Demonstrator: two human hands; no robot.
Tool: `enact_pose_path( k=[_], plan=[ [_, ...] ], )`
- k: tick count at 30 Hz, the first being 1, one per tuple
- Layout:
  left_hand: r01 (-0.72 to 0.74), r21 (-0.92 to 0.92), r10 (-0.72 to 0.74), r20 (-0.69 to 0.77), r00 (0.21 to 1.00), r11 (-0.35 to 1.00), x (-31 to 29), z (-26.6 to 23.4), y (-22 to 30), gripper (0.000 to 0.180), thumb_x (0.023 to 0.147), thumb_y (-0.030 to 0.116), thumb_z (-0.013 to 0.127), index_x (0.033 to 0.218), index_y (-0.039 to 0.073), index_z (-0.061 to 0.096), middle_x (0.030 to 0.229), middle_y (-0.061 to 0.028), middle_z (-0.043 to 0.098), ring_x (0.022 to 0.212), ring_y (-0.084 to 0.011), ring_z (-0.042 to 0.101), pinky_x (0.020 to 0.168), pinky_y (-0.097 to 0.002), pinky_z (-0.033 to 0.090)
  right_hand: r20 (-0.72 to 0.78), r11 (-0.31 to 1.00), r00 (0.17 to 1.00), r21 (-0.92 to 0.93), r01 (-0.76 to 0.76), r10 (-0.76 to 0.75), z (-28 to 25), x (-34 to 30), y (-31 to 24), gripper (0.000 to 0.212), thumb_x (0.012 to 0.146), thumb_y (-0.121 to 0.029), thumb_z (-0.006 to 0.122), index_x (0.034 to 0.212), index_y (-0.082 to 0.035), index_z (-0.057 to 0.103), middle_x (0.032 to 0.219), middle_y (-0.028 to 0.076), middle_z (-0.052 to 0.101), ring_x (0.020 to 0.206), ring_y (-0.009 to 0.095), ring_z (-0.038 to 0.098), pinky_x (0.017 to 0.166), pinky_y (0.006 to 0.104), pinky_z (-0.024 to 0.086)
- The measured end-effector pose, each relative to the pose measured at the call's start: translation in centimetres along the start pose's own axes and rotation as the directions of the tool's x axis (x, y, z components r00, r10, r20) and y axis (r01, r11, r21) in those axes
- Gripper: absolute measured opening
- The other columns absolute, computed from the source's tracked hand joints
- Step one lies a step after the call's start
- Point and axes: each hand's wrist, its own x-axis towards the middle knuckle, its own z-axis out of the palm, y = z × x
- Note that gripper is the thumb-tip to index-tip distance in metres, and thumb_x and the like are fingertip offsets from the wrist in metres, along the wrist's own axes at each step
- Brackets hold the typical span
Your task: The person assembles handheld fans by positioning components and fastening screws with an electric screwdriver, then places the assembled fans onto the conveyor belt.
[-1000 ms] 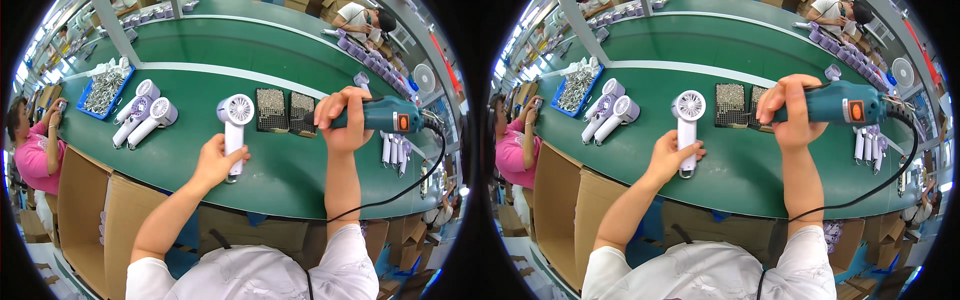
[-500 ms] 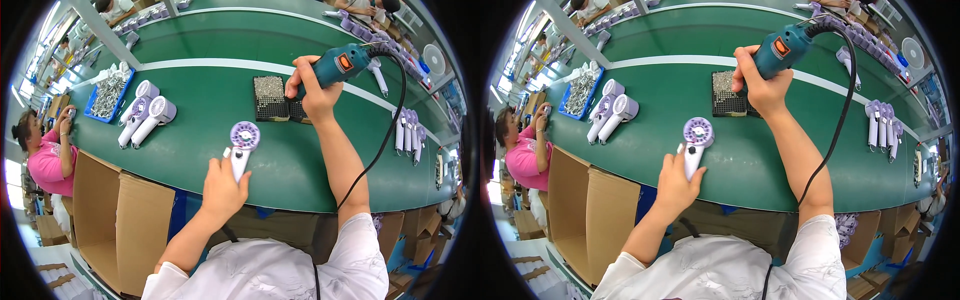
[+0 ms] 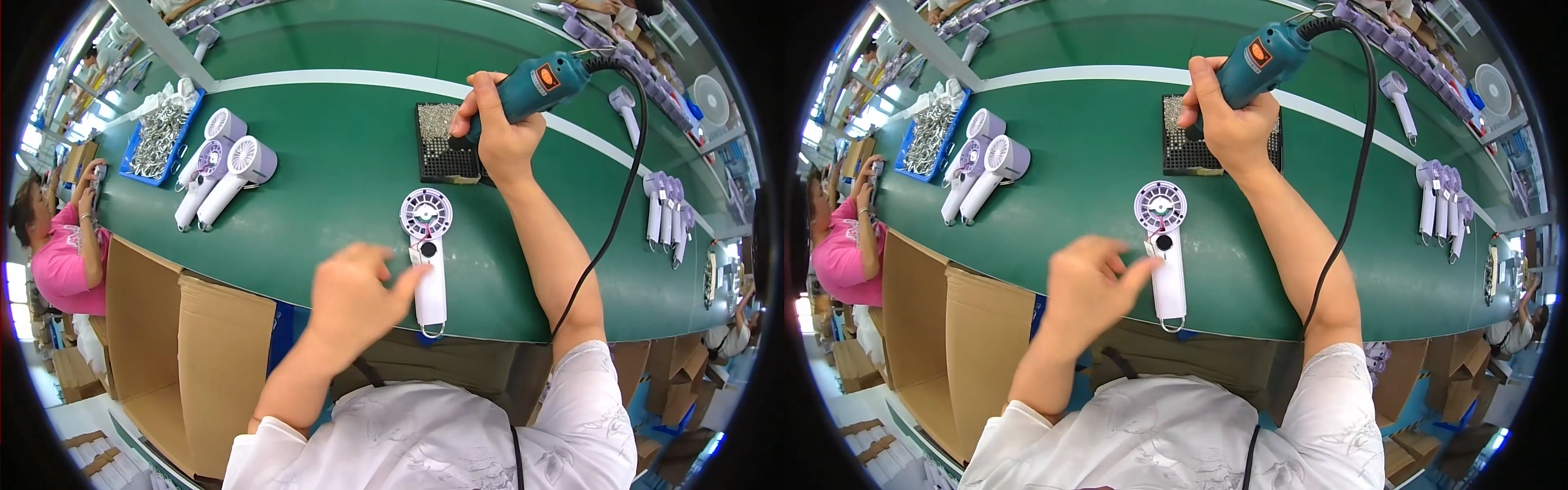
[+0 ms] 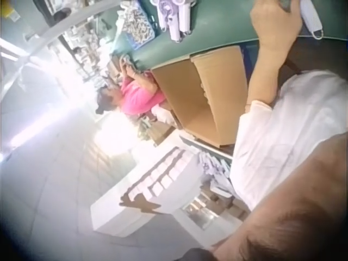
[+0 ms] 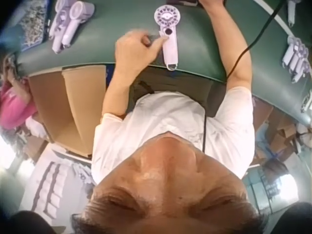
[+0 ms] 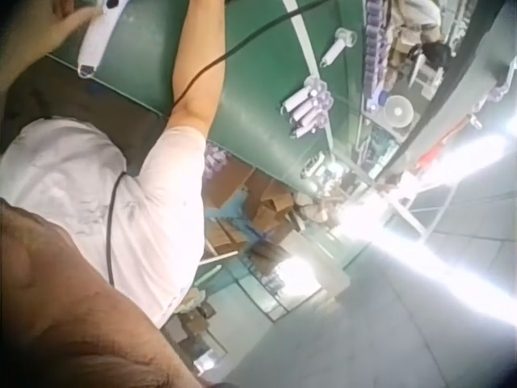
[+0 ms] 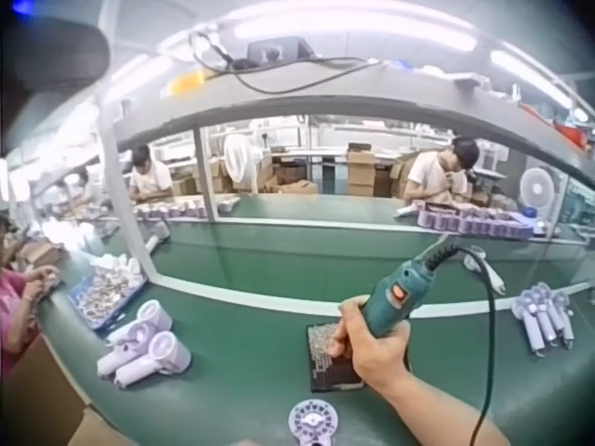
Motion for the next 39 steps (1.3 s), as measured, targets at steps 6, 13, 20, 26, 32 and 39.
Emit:
enact_pose_path(
  k=[6, 13, 20, 26, 32, 39],
  plan=[
    [-0.153, -0.37, 0.176, 0.029, 0.984, 0.916, 6.7, -1.0, -2.7, 0.075, 0.062, 0.025, 0.095, 0.128, 0.005, 0.065, 0.122, -0.0108, 0.066, 0.091, -0.0179, 0.06, 0.059, -0.027, 0.049, -0.001, 0.997, 0.999, -0.068, -0.039, 0.04, 0.1, -0.1, 0.4, 0.017, 0.098, -0.013, 0.066, 0.099, 0.004, 0.062, 0.067, 0.008, 0.063, 0.054, 0.017, 0.063, 0.052, 0.0306, 0.053],
    [-0.238, -0.402, 0.345, 0.218, 0.913, 0.884, 8.3, 1.0, -4.4, 0.067, 0.064, 0.028, 0.092, 0.12, 0.001, 0.068, 0.104, -0.0115, 0.071, 0.092, -0.0279, 0.062, 0.088, -0.0372, 0.052, 0.02, 0.993, 0.999, -0.114, -0.036, 0.038, 0.1, -0.3, 0.5, 0.019, 0.101, -0.012, 0.062, 0.103, 0.007, 0.059, 0.068, 0.01, 0.061, 0.054, 0.019, 0.061, 0.053, 0.0342, 0.053],
    [-0.193, -0.396, 0.297, 0.219, 0.93, 0.898, 8.7, 1.8, -4.1, 0.063, 0.062, 0.023, 0.092, 0.117, 0.0, 0.07, 0.098, -0.0102, 0.072, 0.083, -0.0201, 0.062, 0.065, -0.0295, 0.051, 0.021, 0.999, 1.0, -0.053, -0.012, 0.013, 0.2, 0.2, 1.0, 0.017, 0.096, -0.015, 0.069, 0.092, 0.0, 0.064, 0.067, 0.006, 0.065, 0.053, 0.014, 0.064, 0.05, 0.0269, 0.052],
    [-0.162, -0.255, 0.259, 0.413, 0.873, 0.953, 10.6, 0.2, -2.0, 0.06, 0.062, 0.026, 0.086, 0.113, -0.001, 0.07, 0.095, -0.0196, 0.072, 0.095, -0.0353, 0.067, 0.089, -0.0416, 0.054, 0.121, 0.941, 0.977, -0.313, -0.131, 0.176, 2.5, 1.4, 0.4, 0.023, 0.096, -0.017, 0.07, 0.081, -0.001, 0.063, 0.067, 0.004, 0.064, 0.053, 0.011, 0.061, 0.052, 0.0271, 0.048],
    [-0.444, -0.519, 0.642, 0.301, 0.705, 0.731, 12.4, 3.8, -4.7, 0.065, 0.066, 0.024, 0.091, 0.122, 0.004, 0.067, 0.101, -0.014, 0.068, 0.083, -0.0274, 0.068, 0.076, -0.0369, 0.055, -0.008, 0.945, 0.983, -0.277, -0.177, 0.182, 2.2, 0.2, 0.8, 0.018, 0.094, -0.017, 0.072, 0.087, -0.002, 0.065, 0.064, 0.003, 0.063, 0.05, 0.011, 0.06, 0.047, 0.0253, 0.046],
    [-0.125, -0.717, 0.591, 0.449, 0.67, 0.686, 12.3, 2.5, -6.0, 0.056, 0.078, 0.011, 0.078, 0.132, 0.004, 0.064, 0.103, -0.0064, 0.065, 0.068, -0.0098, 0.058, 0.057, -0.0244, 0.047, -0.07, 0.973, 0.99, -0.19, -0.133, 0.122, 1.7, 0.7, 0.7, 0.017, 0.095, -0.015, 0.07, 0.094, 0.001, 0.066, 0.069, 0.006, 0.066, 0.054, 0.013, 0.063, 0.052, 0.0265, 0.049]
  ],
)
